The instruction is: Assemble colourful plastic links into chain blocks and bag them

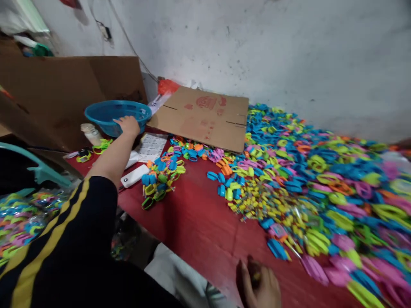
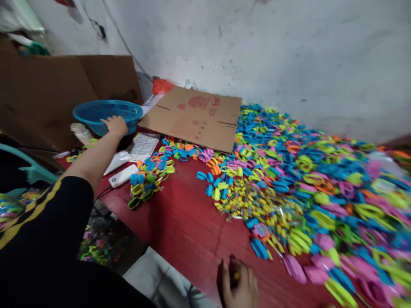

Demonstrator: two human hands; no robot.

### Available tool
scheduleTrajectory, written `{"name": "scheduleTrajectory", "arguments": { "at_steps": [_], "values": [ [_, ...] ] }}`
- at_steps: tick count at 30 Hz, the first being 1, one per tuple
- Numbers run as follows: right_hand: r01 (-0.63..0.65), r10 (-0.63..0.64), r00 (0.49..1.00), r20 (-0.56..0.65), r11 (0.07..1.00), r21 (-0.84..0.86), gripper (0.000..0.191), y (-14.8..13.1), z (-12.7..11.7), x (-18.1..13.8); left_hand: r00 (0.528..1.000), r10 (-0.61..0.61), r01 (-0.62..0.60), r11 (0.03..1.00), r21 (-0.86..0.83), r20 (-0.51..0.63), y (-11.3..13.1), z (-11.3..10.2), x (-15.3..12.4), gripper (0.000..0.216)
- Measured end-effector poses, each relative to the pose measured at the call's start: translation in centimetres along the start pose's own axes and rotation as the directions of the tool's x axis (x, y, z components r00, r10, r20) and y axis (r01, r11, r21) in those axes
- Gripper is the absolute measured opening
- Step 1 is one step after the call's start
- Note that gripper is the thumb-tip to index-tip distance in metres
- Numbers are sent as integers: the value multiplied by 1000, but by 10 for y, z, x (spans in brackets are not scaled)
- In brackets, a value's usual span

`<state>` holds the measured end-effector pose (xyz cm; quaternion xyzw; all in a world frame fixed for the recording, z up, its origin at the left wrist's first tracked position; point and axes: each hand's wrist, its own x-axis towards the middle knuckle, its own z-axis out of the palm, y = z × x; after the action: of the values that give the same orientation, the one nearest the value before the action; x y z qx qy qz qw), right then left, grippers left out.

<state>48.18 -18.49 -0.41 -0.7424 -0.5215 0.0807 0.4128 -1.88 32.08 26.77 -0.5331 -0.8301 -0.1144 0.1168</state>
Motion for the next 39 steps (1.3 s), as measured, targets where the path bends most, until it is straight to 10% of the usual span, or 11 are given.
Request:
{"name": "scheduleTrajectory", "arguments": {
  "at_steps": [6, 11, 16, 21, 25, 28, 39],
  "values": [
    [-73, 62, 996, 67, 980, 186, 38, 4, -1, 2, 898, 420, -439, 871, -220, -129, 109, -25, -103, 53],
    [-28, 26, 1000, 16, 989, 144, 35, 6, 9, 2, 495, 861, -681, 471, -562, 122, 210, 18, -301, 30],
    [-70, 70, 998, 4, 988, 138, 45, 8, 8, 1, 722, 557, -370, 812, -451, 411, 262, 64, -384, 36],
    [-187, 230, 966, -117, 937, 295, 59, 13, 5, 1, 702, 594, -311, 753, -580, 394, 219, 77, -385, 20],
    [-308, 409, 909, -80, 790, 530, 59, -6, 6, 3, 635, 703, -18, 428, -904, 320, 151, 64, -433, 37],
    [-301, 354, 932, 78, 638, 708, 56, -43, -1, 7, 609, 768, -25, 267, -963, 197, 113, 37, -483, 33],
    [-178, 146, 984, 103, 757, 629, 42, -117, -27, 26, 478, 715, -714, -21, -700, -509, 98, -13, -513, 17]
  ]
}}
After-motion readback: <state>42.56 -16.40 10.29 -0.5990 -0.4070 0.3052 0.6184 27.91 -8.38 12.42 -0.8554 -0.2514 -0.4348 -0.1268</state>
